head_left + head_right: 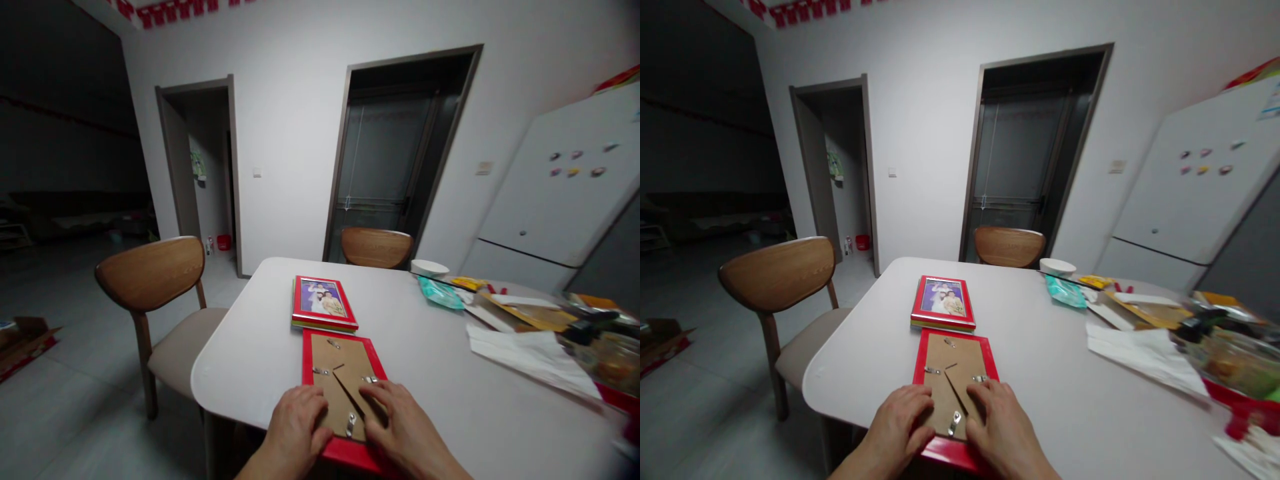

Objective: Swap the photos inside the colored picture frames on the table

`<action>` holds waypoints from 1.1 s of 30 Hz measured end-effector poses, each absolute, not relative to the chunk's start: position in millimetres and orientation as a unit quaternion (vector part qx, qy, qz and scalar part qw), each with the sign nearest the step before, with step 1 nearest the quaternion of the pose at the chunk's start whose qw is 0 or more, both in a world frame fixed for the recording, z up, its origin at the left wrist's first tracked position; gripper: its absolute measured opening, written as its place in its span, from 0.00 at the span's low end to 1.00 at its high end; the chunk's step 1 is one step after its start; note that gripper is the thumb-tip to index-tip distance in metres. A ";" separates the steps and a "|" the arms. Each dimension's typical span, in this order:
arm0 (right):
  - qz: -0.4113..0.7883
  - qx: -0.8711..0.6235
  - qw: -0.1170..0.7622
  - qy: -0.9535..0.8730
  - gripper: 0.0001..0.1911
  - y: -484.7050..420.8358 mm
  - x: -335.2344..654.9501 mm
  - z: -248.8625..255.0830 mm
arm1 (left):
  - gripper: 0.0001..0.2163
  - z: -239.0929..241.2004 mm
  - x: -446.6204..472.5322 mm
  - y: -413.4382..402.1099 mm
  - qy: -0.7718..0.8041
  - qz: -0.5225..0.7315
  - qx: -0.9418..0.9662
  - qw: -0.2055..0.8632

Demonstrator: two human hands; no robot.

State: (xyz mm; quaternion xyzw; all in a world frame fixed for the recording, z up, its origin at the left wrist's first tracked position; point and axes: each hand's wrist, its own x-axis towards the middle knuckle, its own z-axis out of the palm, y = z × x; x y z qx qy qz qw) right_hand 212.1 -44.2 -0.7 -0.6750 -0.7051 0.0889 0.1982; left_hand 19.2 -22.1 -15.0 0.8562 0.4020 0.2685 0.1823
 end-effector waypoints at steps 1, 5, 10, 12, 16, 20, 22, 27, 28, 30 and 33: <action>0.086 -0.680 0.194 -0.702 0.22 -44.6 212.0 0.0 | 0.10 -14.9 19.1 -22.4 0.400 0.269 0.856 0.187; 0.085 -0.693 0.169 -0.695 0.21 -46.7 210.3 4.0 | 0.10 -12.2 20.1 -24.0 0.394 0.265 0.859 0.191; 0.094 -0.697 0.145 -0.696 0.19 -49.4 209.4 7.4 | 0.10 -13.5 20.6 -26.6 0.392 0.269 0.860 0.186; 0.092 -0.693 0.148 -0.700 0.18 -48.9 209.7 5.1 | 0.10 -14.7 20.4 -27.4 0.391 0.270 0.860 0.187; 0.067 -0.663 0.176 -0.724 0.21 -45.5 210.1 -7.5 | 0.12 -15.6 20.7 -27.6 0.375 0.260 0.868 0.198; 0.034 -0.650 0.190 -0.736 0.20 -42.4 210.2 -18.1 | 0.20 -20.4 22.1 -26.2 0.360 0.234 0.881 0.201; 0.030 -0.637 0.192 -0.746 0.18 -41.1 209.2 -18.2 | 0.24 -24.8 22.6 -25.2 0.365 0.223 0.882 0.199; 0.064 -0.564 0.171 -0.805 0.12 -41.2 203.2 -6.7 | 0.22 -31.6 23.6 -23.9 0.381 0.215 0.877 0.200; 0.069 -0.558 0.169 -0.810 0.11 -42.5 202.0 -3.8 | 0.22 -32.0 23.8 -23.9 0.384 0.216 0.875 0.201; 0.078 -0.552 0.169 -0.813 0.11 -46.6 199.3 1.8 | 0.22 -32.7 24.4 -24.0 0.389 0.219 0.872 0.203; 0.084 -0.536 0.174 -0.822 0.12 -53.8 193.9 6.3 | 0.23 -34.4 25.1 -23.9 0.390 0.232 0.868 0.204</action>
